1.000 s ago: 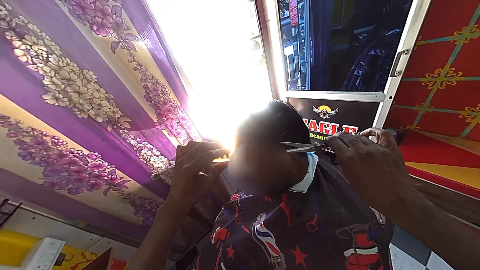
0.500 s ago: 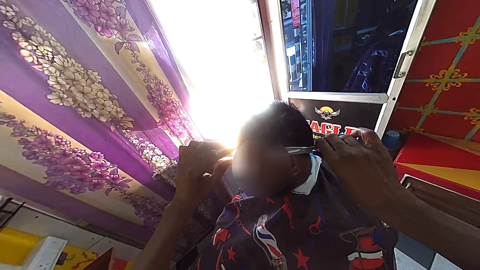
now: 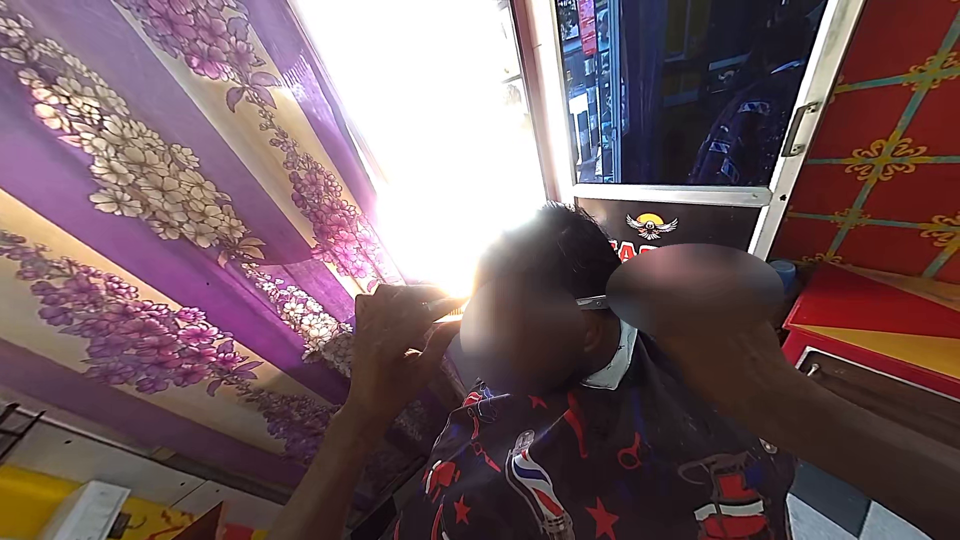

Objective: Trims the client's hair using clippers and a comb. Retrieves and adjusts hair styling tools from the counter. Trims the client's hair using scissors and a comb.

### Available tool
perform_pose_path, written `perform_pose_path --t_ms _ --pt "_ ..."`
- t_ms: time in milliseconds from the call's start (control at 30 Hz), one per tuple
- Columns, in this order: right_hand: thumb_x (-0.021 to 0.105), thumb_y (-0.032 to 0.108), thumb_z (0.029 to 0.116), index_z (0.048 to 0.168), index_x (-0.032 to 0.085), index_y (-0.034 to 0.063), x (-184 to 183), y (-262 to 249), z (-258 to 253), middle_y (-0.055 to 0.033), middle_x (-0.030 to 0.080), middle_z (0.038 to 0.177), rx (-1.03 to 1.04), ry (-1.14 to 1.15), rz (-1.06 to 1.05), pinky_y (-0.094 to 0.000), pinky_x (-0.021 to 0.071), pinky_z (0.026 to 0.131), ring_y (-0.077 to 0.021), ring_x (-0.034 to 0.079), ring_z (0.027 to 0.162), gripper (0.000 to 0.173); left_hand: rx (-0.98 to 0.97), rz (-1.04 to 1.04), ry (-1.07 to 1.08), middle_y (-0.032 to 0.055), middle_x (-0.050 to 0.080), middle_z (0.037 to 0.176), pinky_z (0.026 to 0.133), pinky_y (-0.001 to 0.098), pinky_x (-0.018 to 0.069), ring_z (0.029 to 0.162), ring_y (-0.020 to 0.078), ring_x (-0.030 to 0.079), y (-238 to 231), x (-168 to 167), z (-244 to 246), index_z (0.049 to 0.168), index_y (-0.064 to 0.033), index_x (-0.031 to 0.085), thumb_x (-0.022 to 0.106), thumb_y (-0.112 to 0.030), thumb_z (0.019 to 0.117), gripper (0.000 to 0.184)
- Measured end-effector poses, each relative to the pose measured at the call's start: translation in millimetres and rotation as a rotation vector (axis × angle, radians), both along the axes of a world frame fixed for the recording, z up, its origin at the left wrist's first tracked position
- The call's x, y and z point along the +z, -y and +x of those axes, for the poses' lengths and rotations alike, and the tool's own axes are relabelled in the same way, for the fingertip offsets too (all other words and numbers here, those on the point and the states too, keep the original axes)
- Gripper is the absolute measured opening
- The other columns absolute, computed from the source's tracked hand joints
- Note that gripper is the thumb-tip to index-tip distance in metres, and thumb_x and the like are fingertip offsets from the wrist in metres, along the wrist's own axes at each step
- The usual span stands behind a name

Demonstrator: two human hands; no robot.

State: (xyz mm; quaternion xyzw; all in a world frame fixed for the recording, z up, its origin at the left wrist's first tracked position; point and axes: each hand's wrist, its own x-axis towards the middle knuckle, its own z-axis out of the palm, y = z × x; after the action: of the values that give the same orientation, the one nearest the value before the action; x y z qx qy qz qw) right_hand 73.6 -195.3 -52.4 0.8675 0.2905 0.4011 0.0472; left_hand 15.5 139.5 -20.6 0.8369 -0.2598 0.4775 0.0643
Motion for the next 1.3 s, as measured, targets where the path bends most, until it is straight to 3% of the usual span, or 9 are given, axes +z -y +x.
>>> perform_pose_path --t_ms 100,167,233,400,667,933,1033,1100,1300 --pt "0.074 -0.015 0.0772 0.102 0.068 0.0035 2 5 0 -0.0128 0.069 0.085 0.066 -0.047 0.075 -0.0520 0.0477 0.089 -0.0292 0.068 0.072 0.031 -0.018 -0.052 0.028 0.0029 0.072 0.115 0.088 0.0403 0.0428 0.102 0.0159 0.061 1 -1 -1 0.113 -0.0130 0.078 0.071 -0.026 0.0942 0.024" --pt "0.072 -0.013 0.0808 0.108 0.071 0.0053 2 12 1 -0.0143 0.073 0.096 0.104 -0.075 0.187 -0.0544 0.0482 0.091 -0.0320 0.071 0.083 0.033 -0.017 -0.128 0.050 0.0035 0.072 0.114 0.091 0.0393 0.0456 0.103 0.0137 0.064 4 -4 -4 0.115 -0.0105 0.075 0.069 -0.028 0.0962 0.026" --pt "0.073 -0.007 0.0846 0.112 0.073 0.0069 -3 21 2 -0.0140 0.075 0.105 0.129 -0.112 0.287 -0.0575 0.0483 0.093 -0.0327 0.073 0.094 0.031 -0.005 -0.142 0.056 0.0001 0.074 0.102 0.091 0.0372 0.0442 0.091 0.0076 0.064 7 -6 -9 0.110 -0.0109 0.074 0.064 -0.027 0.1003 0.022" --pt "0.076 -0.004 0.0828 0.111 0.075 0.0071 -27 42 1 -0.0131 0.075 0.106 0.121 -0.150 0.424 -0.0602 0.0491 0.090 -0.0342 0.072 0.089 0.030 0.099 -0.009 -0.047 -0.0032 0.074 0.084 0.081 0.0398 0.0416 0.071 0.0052 0.062 9 -16 -23 0.101 -0.0142 0.079 0.062 -0.029 0.0991 0.022" --pt "0.080 0.002 0.0792 0.111 0.075 0.0072 -76 73 -12 -0.0116 0.075 0.104 0.060 -0.256 0.614 -0.0628 0.0476 0.094 -0.0329 0.072 0.092 0.032 0.132 0.032 -0.077 -0.0030 0.076 0.089 0.083 0.0398 0.0424 0.075 0.0064 0.064 7 -34 -34 0.104 -0.0169 0.080 0.062 -0.030 0.0996 0.022" --pt "0.081 0.000 0.0700 0.105 0.076 0.0105 -126 101 -46 -0.0058 0.074 0.092 -0.038 -0.311 0.720 -0.0634 0.0506 0.087 -0.0288 0.072 0.082 0.037 0.048 0.289 -0.181 -0.0083 0.075 0.102 0.088 0.0369 0.0424 0.082 0.0075 0.065 22 -79 -50 0.114 -0.0276 0.073 0.057 -0.034 0.1041 0.020" --pt "0.080 -0.007 0.0687 0.105 0.076 0.0088 -136 117 -61 -0.0083 0.075 0.092 -0.086 -0.321 0.772 -0.0660 0.0497 0.088 -0.0320 0.072 0.084 0.040 0.086 0.005 -0.032 -0.0077 0.075 0.096 0.088 0.0306 0.0440 0.082 0.0023 0.065 29 -57 -54 0.109 -0.0234 0.072 0.062 -0.034 0.1017 0.016" --pt "0.081 -0.009 0.0676 0.106 0.077 0.0079 -145 130 -70 -0.0105 0.075 0.094 -0.116 -0.322 0.778 -0.0680 0.0492 0.088 -0.0348 0.072 0.086 0.042 0.115 -0.089 0.023 -0.0022 0.075 0.094 0.082 0.0348 0.0426 0.079 0.0061 0.063 35 -35 -47 0.104 -0.0164 0.077 0.066 -0.028 0.0986 0.017" --pt "0.078 -0.011 0.0756 0.106 0.073 -0.0026 -160 184 -82 -0.0191 0.073 0.099 -0.077 -0.411 0.838 -0.0660 0.0499 0.088 -0.0399 0.070 0.087 0.032 0.204 0.288 -0.002 0.0068 0.073 0.100 0.082 0.0499 0.0431 0.080 0.0197 0.067 64 7 -23 0.105 -0.0157 0.080 0.059 -0.030 0.1002 0.026"
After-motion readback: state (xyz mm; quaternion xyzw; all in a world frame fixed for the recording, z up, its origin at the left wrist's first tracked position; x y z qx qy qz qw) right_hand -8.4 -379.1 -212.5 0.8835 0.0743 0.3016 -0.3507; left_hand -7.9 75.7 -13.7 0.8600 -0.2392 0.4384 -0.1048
